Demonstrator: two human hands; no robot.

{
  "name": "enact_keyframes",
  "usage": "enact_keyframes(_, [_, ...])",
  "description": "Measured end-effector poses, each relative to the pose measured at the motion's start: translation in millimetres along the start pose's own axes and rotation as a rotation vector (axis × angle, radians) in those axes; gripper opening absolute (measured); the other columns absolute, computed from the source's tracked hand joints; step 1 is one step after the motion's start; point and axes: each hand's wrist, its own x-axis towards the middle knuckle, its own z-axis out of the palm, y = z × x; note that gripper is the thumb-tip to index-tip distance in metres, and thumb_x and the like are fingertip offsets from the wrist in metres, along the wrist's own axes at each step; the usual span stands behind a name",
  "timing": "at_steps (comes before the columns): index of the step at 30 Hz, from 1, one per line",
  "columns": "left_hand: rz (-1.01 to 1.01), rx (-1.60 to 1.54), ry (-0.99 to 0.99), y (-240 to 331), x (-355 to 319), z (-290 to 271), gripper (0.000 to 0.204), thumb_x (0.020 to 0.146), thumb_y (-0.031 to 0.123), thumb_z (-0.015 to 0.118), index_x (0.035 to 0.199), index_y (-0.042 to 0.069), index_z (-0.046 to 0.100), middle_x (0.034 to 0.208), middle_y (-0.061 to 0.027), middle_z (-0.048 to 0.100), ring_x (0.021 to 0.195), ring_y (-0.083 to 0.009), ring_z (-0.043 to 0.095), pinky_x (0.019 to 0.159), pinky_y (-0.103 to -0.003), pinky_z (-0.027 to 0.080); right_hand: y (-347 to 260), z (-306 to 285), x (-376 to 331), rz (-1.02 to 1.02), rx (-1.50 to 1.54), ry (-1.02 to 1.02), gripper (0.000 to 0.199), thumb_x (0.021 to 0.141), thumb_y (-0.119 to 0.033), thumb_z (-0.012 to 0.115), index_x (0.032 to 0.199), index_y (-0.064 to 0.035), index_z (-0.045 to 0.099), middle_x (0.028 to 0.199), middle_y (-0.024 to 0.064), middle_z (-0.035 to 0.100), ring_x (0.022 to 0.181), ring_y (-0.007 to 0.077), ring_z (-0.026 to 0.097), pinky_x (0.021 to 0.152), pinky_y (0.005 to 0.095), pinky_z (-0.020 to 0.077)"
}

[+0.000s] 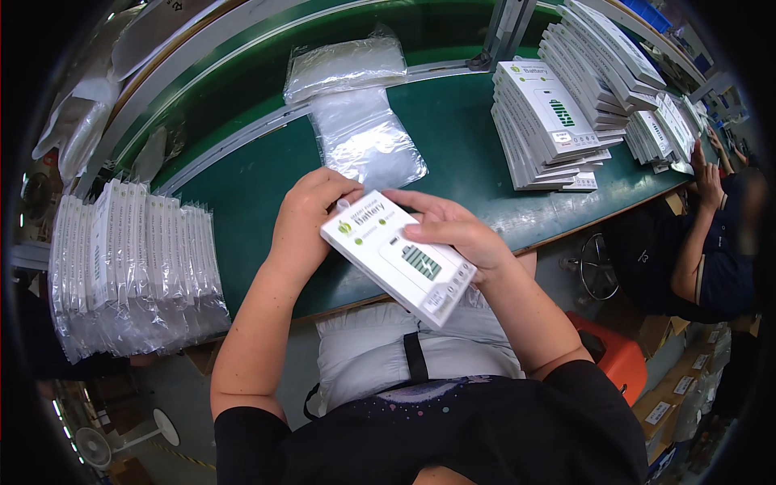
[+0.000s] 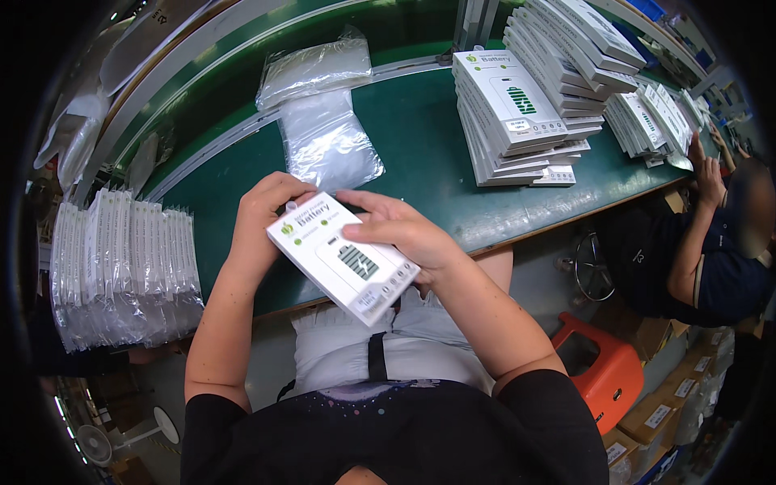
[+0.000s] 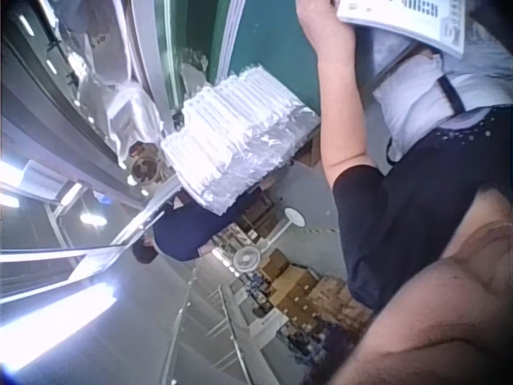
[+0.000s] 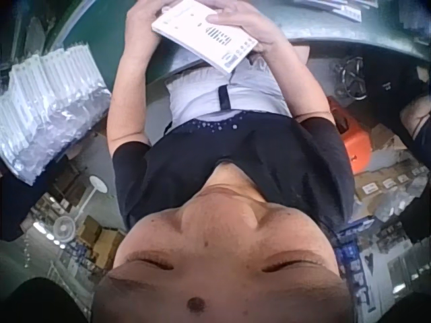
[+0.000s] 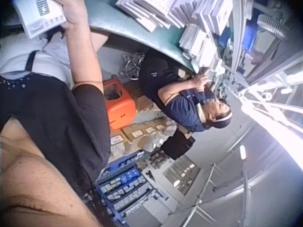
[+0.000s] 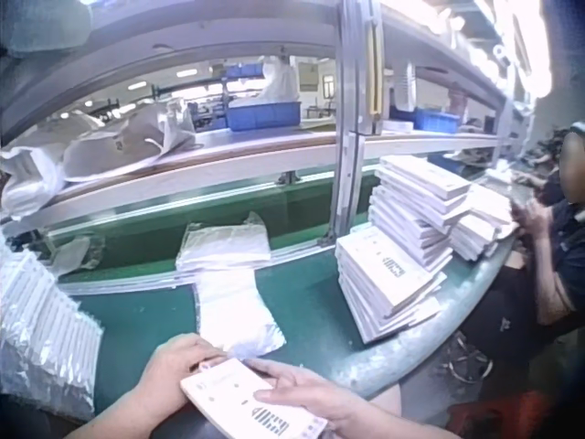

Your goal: Packing individual battery products into plastic bags and then into larger groups.

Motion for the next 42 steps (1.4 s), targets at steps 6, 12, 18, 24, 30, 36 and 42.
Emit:
enact_keyframes(6, [-0.499,-0.484,0.106,4.0,-11.9,-9.3,0.009,0.081,0.003,0.063,0.089,0.0,0.064,0.08,-0.0055,0.061,0.073,-0.014,0.061,0.064,-0.024,0.05,-11.4,4.1,1.1,0.024,-0.07,-0.031,0.058,0.081,-0.002,0.063,0.131,0.0099,0.035,0.109,0.018,0.061,0.09,0.0187,0.066,0.073,0.0263,0.0558])
enact_keyframes(12, [-0.699,-0.806,0.098,15.2,-14.7,-10.7,0.01,0.084,0.007,0.062,0.091,-0.001,0.062,0.082,-0.005,0.062,0.069,-0.0097,0.061,0.062,-0.021,0.051,-9.4,-4.3,0.1,0.022,-0.278,0.028,0.063,0.08,-0.001,0.063,0.133,0.012,0.031,0.112,0.0198,0.06,0.091,0.0189,0.066,0.072,0.0266,0.0554])
enact_keyframes(18, [-0.552,-0.344,-0.054,6.8,-14.7,-23.7,0.01,0.082,0.003,0.06,0.09,-0.002,0.059,0.082,-0.0048,0.06,0.072,-0.0088,0.059,0.065,-0.022,0.05,-9.2,-0.4,9.5,-0.027,-0.282,0.054,0.062,0.081,-0.001,0.061,0.135,0.0093,0.032,0.115,0.0189,0.059,0.088,0.0171,0.066,0.07,0.0259,0.0561])
enact_keyframes(24, [-0.495,-0.237,0.004,9.7,-27.3,-18.6,0.009,0.078,-0.003,0.056,0.086,-0.003,0.055,0.081,-0.0054,0.057,0.072,-0.0095,0.058,0.065,-0.022,0.051,15.4,1.6,9.1,-0.398,-0.443,0.277,0.057,0.085,-0.003,0.057,0.135,0.0085,0.033,0.124,0.0189,0.053,0.103,0.017,0.06,0.084,0.0268,0.0509])
enact_keyframes(30, [-0.406,-0.199,0.13,27.6,-23.6,-19.5,0.031,0.074,-0.001,0.064,0.105,-0.001,0.059,0.086,-0.008,0.055,0.075,-0.0125,0.058,0.063,-0.024,0.048,8.8,11.7,-3.2,-0.289,-0.358,0.231,0.056,0.086,-0.003,0.056,0.135,0.0089,0.032,0.125,0.0185,0.052,0.105,0.0175,0.058,0.085,0.027,0.0496])
enact_keyframes(36, [-0.104,-0.004,0.082,6.5,-29.9,-18.3,0.021,0.08,0.002,0.064,0.1,-0.002,0.065,0.08,-0.0087,0.058,0.071,-0.0121,0.059,0.057,-0.022,0.047,0.1,17.5,-8.3,-0.095,-0.289,0.081,0.054,0.085,-0.002,0.056,0.135,0.0075,0.035,0.12,0.0157,0.056,0.104,0.0162,0.059,0.087,0.0275,0.0487])
enact_keyframes(42, [-0.468,-0.443,0.11,7.7,-35.9,-14.9,0.016,0.084,0.002,0.061,0.098,-0.006,0.064,0.087,-0.0068,0.061,0.078,-0.0118,0.062,0.069,-0.022,0.051,14.8,15.2,-3.8,-0.161,-0.353,0.129,0.055,0.086,-0.001,0.054,0.136,0.0074,0.032,0.124,0.0165,0.053,0.11,0.0186,0.055,0.091,0.0287,0.0455])
